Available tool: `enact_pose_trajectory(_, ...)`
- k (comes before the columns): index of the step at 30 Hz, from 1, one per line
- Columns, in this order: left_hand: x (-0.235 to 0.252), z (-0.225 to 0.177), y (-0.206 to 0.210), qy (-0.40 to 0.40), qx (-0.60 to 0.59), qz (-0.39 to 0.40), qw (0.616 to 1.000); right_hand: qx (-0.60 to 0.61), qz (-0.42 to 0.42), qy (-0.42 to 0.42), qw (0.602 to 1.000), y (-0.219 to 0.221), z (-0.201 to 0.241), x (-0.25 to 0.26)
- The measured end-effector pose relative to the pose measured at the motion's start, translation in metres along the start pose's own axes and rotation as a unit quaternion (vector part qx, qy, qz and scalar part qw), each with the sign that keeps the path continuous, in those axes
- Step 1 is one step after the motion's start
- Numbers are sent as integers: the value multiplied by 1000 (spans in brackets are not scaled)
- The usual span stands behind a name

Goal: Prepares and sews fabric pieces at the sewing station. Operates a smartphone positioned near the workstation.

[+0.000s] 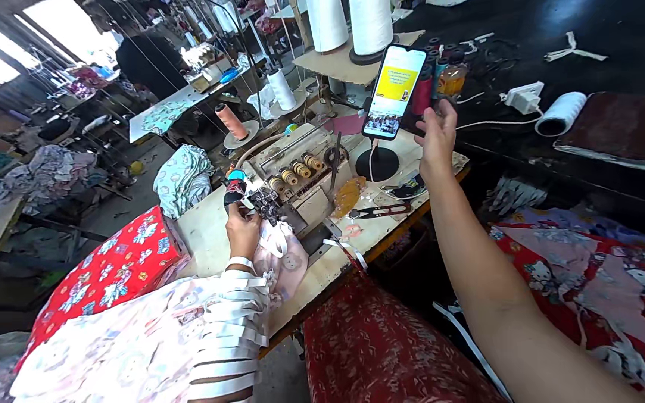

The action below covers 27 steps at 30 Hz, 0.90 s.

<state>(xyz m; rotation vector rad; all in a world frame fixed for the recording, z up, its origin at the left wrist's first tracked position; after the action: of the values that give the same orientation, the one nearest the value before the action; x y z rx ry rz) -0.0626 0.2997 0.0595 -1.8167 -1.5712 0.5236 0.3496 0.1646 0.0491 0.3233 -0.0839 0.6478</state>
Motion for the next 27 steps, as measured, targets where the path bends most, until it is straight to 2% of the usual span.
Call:
enact_pose_trajectory(5,-2,-2,1,6,3,-6,1000,-18,70,64,995,10,-21,-6)
enact_pose_trajectory(8,-2,-1,0,13,3,-14,1000,-10,90,60,994,16,-28,3)
enact_pose_trajectory(16,-2,-2,0,36,26,-27,999,2,90,14,996,26,-31,24)
enact_pose_trajectory(27,-1,1,1,37,6,-38,999,50,81,19,995,23,-31,31)
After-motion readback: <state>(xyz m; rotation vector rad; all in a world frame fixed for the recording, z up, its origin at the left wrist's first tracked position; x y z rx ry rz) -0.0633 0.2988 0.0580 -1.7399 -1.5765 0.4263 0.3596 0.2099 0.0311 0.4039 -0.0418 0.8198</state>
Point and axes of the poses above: each hand's wrist, its own x-axis towards the middle knuckle, its own y-axis out of the palm, z = x × y, the point moved 6 cm from there along x, towards the middle knuckle, and after that the axes turned 7 degrees about z, right-handed, at the moved point
